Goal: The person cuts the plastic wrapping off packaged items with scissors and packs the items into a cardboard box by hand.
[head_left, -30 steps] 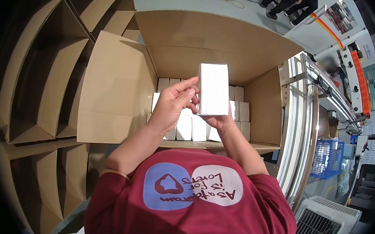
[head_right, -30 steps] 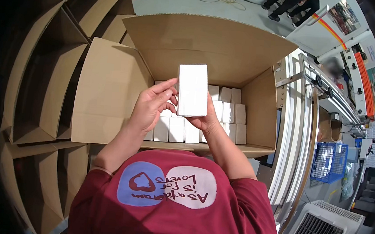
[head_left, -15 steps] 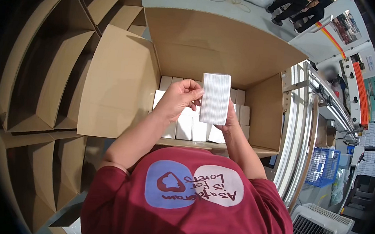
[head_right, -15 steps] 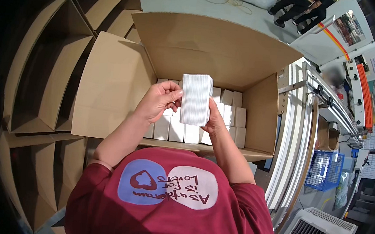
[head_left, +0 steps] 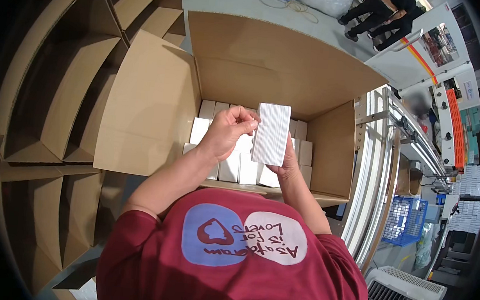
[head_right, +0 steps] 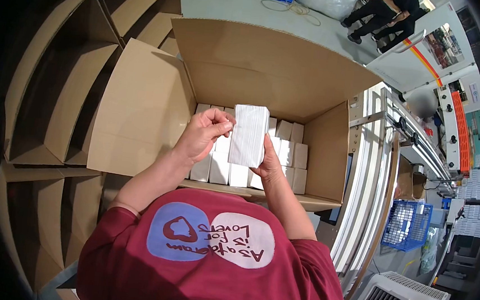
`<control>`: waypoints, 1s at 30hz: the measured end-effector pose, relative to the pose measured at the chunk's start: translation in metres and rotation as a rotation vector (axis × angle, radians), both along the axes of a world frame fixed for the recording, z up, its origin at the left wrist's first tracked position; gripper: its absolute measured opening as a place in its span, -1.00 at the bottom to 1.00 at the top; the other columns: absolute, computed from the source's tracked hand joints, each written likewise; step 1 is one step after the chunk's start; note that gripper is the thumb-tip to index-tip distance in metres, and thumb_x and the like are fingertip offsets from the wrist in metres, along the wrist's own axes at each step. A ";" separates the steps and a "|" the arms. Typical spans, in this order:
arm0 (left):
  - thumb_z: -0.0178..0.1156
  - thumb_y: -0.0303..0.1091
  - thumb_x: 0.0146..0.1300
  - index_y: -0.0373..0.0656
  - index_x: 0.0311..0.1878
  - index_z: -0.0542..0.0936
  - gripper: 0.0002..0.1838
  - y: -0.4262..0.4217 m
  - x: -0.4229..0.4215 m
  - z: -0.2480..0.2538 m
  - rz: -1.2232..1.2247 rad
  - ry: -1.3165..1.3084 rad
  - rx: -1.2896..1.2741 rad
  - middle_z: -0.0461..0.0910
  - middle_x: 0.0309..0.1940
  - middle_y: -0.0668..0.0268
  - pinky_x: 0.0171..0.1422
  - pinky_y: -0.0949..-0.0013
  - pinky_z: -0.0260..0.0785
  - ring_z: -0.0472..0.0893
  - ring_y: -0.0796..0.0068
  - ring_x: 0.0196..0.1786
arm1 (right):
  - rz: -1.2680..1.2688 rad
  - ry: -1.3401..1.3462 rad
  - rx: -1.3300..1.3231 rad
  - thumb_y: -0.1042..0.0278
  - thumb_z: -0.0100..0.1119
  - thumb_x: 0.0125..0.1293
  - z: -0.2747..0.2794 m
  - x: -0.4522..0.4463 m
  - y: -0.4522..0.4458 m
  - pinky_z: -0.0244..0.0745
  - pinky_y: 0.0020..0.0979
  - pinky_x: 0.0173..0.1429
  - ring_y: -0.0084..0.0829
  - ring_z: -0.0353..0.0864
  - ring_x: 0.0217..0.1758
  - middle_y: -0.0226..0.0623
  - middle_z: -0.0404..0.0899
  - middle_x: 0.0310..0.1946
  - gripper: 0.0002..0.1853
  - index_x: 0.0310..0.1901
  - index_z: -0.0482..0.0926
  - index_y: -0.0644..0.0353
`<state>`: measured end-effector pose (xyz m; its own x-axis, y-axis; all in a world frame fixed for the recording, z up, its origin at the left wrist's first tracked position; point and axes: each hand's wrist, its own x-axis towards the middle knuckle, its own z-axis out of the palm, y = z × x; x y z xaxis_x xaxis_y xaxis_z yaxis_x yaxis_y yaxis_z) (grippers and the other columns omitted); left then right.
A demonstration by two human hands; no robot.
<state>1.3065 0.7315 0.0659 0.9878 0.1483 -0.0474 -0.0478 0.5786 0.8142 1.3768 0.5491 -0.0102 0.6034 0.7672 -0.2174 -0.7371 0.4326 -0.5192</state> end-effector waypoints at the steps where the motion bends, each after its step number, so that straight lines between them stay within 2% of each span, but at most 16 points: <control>1: 0.17 -0.57 0.21 -0.23 -0.36 0.49 -0.94 0.000 0.000 0.000 -0.007 -0.014 0.001 0.57 -0.23 0.20 -0.12 0.48 0.37 0.49 0.56 -0.24 | -0.020 0.021 -0.005 -0.29 0.19 0.13 0.000 -0.001 0.001 0.63 -0.09 -0.01 -0.22 0.58 0.04 -0.13 0.49 0.07 -0.19 0.26 0.31 0.15; 4: 0.16 -0.57 0.21 -0.22 -0.36 0.48 -0.94 0.001 -0.001 0.002 -0.028 -0.033 0.009 0.59 -0.21 0.16 -0.13 0.49 0.36 0.50 0.55 -0.24 | -0.052 -0.012 -0.037 -0.29 0.21 0.10 0.002 -0.003 0.002 0.61 -0.11 0.03 -0.23 0.56 0.06 -0.14 0.48 0.09 -0.17 0.25 0.30 0.16; 10: 0.16 -0.52 0.23 -0.20 -0.33 0.47 -0.94 0.004 -0.005 0.008 -0.081 0.025 0.034 0.61 -0.20 0.11 -0.17 0.49 0.34 0.53 0.51 -0.22 | -0.022 -0.148 -0.191 -0.34 0.09 0.17 0.012 0.002 -0.005 0.53 -0.20 0.12 -0.26 0.52 0.11 -0.15 0.45 0.13 -0.18 0.26 0.29 0.17; 13: 0.14 -0.47 0.26 -0.20 -0.31 0.47 -0.94 0.008 -0.007 0.008 -0.093 0.113 0.018 0.61 -0.20 0.12 -0.19 0.46 0.36 0.56 0.47 -0.21 | 0.000 -0.174 -0.221 -0.17 0.17 0.20 0.012 0.010 -0.014 0.46 -0.21 0.18 -0.28 0.50 0.14 -0.13 0.43 0.16 -0.19 0.30 0.21 0.29; 15: 0.13 -0.43 0.28 -0.21 -0.29 0.48 -0.93 0.015 -0.012 0.003 -0.097 0.177 -0.028 0.61 -0.20 0.13 -0.21 0.44 0.37 0.57 0.44 -0.20 | -0.112 -0.358 -0.358 0.12 0.27 0.15 0.036 0.015 -0.015 0.41 -0.27 0.20 -0.33 0.49 0.12 -0.18 0.46 0.07 -0.28 0.26 0.26 0.32; 18: 0.11 -0.39 0.30 -0.20 -0.25 0.50 -0.91 0.029 -0.026 -0.002 -0.024 0.183 -0.155 0.61 -0.21 0.14 -0.21 0.43 0.38 0.59 0.41 -0.18 | -0.310 -0.898 -0.591 0.24 0.36 0.07 0.105 0.030 -0.010 0.35 -0.33 0.21 -0.40 0.44 0.14 -0.21 0.45 0.07 -0.22 0.30 0.22 0.30; 19: 0.11 -0.39 0.30 -0.20 -0.24 0.50 -0.91 0.033 -0.034 -0.007 0.021 0.243 -0.065 0.61 -0.22 0.15 -0.21 0.43 0.39 0.59 0.42 -0.19 | -0.442 -1.051 -0.595 0.23 0.36 0.06 0.130 0.040 -0.006 0.34 -0.33 0.21 -0.42 0.43 0.13 -0.22 0.44 0.09 -0.20 0.30 0.21 0.31; 20: 0.11 -0.40 0.30 -0.20 -0.23 0.50 -0.91 0.036 -0.041 -0.014 0.067 0.305 0.026 0.61 -0.23 0.16 -0.21 0.43 0.39 0.59 0.42 -0.19 | -0.605 -1.176 -0.622 0.30 0.30 0.09 0.148 0.057 -0.004 0.35 -0.36 0.19 -0.42 0.44 0.10 -0.23 0.44 0.06 -0.25 0.30 0.21 0.30; 22: 0.12 -0.40 0.28 -0.22 -0.22 0.51 -0.91 0.039 -0.059 -0.039 0.164 0.366 0.252 0.61 -0.27 0.19 -0.20 0.42 0.40 0.60 0.42 -0.22 | -0.857 -1.304 -0.601 0.39 0.17 0.10 0.206 0.094 0.008 0.37 -0.36 0.11 -0.44 0.44 -0.01 -0.28 0.44 -0.06 -0.39 0.22 0.27 0.26; 23: 0.13 -0.40 0.27 -0.23 -0.23 0.53 -0.90 0.037 -0.070 -0.061 0.212 0.368 0.386 0.62 -0.30 0.21 -0.19 0.40 0.42 0.60 0.42 -0.24 | -0.961 -1.350 -0.479 0.33 0.22 0.10 0.224 0.127 0.014 0.37 -0.36 0.08 -0.42 0.43 -0.04 -0.26 0.42 -0.10 -0.40 0.18 0.27 0.29; 24: 0.14 -0.41 0.25 -0.24 -0.24 0.55 -0.89 0.034 -0.078 -0.075 0.256 0.373 0.522 0.62 -0.33 0.24 -0.18 0.39 0.43 0.61 0.42 -0.26 | -1.035 -1.607 -0.681 0.21 0.25 0.12 0.252 0.150 0.018 0.33 -0.28 0.18 -0.22 0.42 0.07 -0.02 0.37 0.05 -0.27 0.27 0.19 0.32; 26: 0.15 -0.42 0.22 -0.23 -0.24 0.56 -0.89 0.026 -0.090 -0.080 0.252 0.315 0.803 0.62 -0.34 0.22 -0.17 0.36 0.44 0.61 0.37 -0.26 | -1.257 -2.005 -1.260 -0.08 0.28 0.10 0.252 0.246 0.005 0.14 -0.14 0.37 0.11 0.13 0.36 0.25 0.06 0.31 -0.04 0.38 0.05 0.31; 27: 0.16 -0.42 0.20 -0.23 -0.24 0.57 -0.89 0.021 -0.098 -0.083 0.236 0.289 0.942 0.62 -0.35 0.21 -0.16 0.35 0.44 0.61 0.35 -0.26 | -1.266 -1.927 -1.401 -0.17 0.27 0.08 0.248 0.255 0.009 0.06 -0.11 0.42 0.17 -0.01 0.44 0.29 -0.06 0.37 0.02 0.40 0.01 0.29; 29: 0.16 -0.41 0.17 -0.21 -0.24 0.57 -0.88 0.014 -0.104 -0.108 0.310 0.218 1.172 0.61 -0.32 0.13 -0.10 0.21 0.43 0.60 0.11 -0.21 | -1.129 -1.951 -1.405 -0.21 0.30 0.04 0.241 0.236 0.017 0.08 -0.12 0.42 0.15 -0.03 0.45 0.28 -0.08 0.38 0.05 0.39 0.03 0.31; 30: 0.14 -0.37 0.19 -0.21 -0.23 0.58 -0.86 0.012 -0.105 -0.114 0.226 0.328 1.167 0.60 -0.31 0.11 -0.08 0.18 0.43 0.58 0.07 -0.19 | -0.999 -1.977 -1.223 -0.10 0.33 0.08 0.232 0.213 0.020 0.13 -0.16 0.40 0.06 0.04 0.44 0.24 -0.01 0.37 -0.06 0.34 0.15 0.34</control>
<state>1.2011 0.7439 -0.0478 0.9007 0.4342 -0.0132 0.2521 -0.4977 0.8299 1.5895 0.5694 0.2219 0.4850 0.3191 0.8142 0.7381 -0.6488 -0.1854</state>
